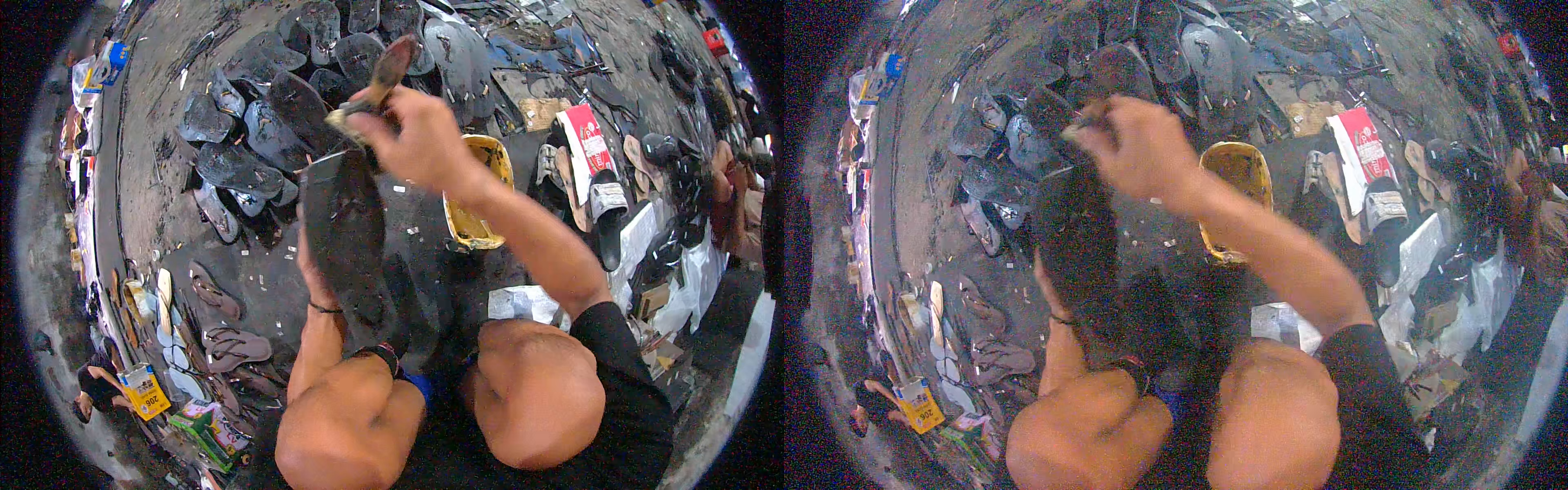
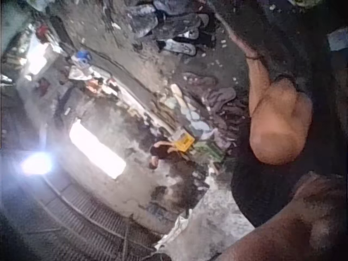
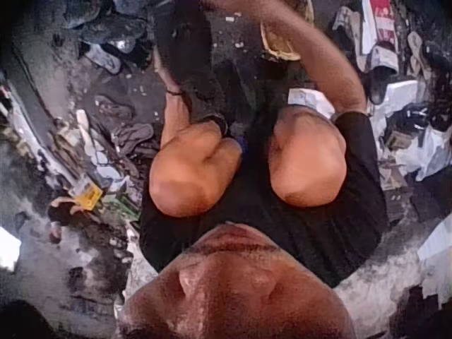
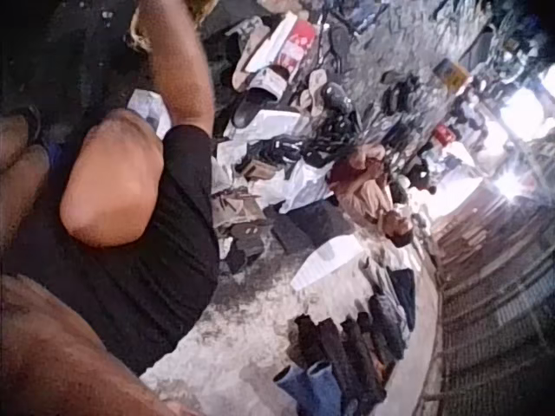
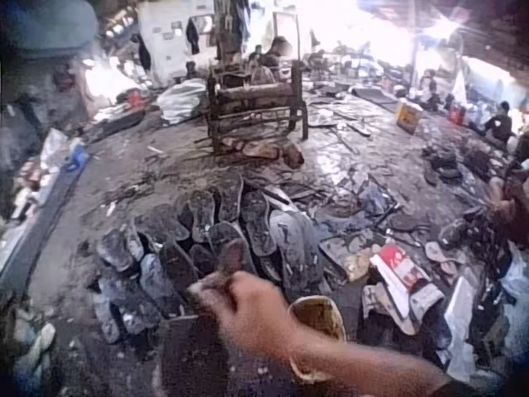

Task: The person sits on the ground and repeatedly applies a yellowish adhesive from a container onto the soles of black flip-flops using a brush. The person handles multiple flip-flops one at a time, coating the soles and placing them back on the floor.

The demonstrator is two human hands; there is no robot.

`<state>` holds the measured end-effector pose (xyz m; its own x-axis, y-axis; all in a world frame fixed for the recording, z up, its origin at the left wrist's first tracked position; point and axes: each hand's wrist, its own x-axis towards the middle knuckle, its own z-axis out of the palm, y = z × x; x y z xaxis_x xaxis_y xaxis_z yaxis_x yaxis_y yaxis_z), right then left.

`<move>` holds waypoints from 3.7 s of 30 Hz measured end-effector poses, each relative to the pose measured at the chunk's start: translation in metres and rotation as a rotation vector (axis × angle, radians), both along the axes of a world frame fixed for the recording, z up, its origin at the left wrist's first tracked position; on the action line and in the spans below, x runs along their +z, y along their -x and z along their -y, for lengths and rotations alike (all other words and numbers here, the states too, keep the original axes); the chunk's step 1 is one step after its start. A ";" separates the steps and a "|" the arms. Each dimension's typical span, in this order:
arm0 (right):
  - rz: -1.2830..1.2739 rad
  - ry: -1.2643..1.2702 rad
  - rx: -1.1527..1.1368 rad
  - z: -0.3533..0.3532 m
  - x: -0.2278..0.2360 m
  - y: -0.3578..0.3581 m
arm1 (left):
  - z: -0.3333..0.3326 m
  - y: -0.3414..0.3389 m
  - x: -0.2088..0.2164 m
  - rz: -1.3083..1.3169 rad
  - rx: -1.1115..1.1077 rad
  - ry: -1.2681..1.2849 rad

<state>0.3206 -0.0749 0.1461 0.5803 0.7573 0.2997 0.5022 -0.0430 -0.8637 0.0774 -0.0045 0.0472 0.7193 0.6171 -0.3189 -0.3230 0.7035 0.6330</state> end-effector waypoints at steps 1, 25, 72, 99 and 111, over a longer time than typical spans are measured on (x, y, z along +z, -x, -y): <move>-0.172 -0.025 0.025 0.009 -0.007 -0.006 | 0.000 -0.007 0.008 -0.040 0.034 -0.115; -0.072 0.182 -0.479 0.150 -0.051 -0.010 | 0.039 0.085 0.054 -0.327 -0.067 0.375; 0.357 -0.302 0.555 0.059 0.015 0.068 | -0.001 -0.051 0.074 0.062 -0.112 0.098; 0.171 0.482 -0.328 0.183 -0.084 -0.004 | -0.042 -0.008 -0.020 -0.382 0.345 -0.292; 0.005 0.873 -0.036 0.201 -0.069 0.029 | -0.225 0.322 -0.077 -1.393 0.865 -0.725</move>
<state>0.2917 -0.2763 0.0772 0.6082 0.6987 -0.3767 0.4918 -0.7042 -0.5121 -0.2450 0.2209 -0.0299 -0.3862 0.9129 0.1319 0.5761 0.1271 0.8074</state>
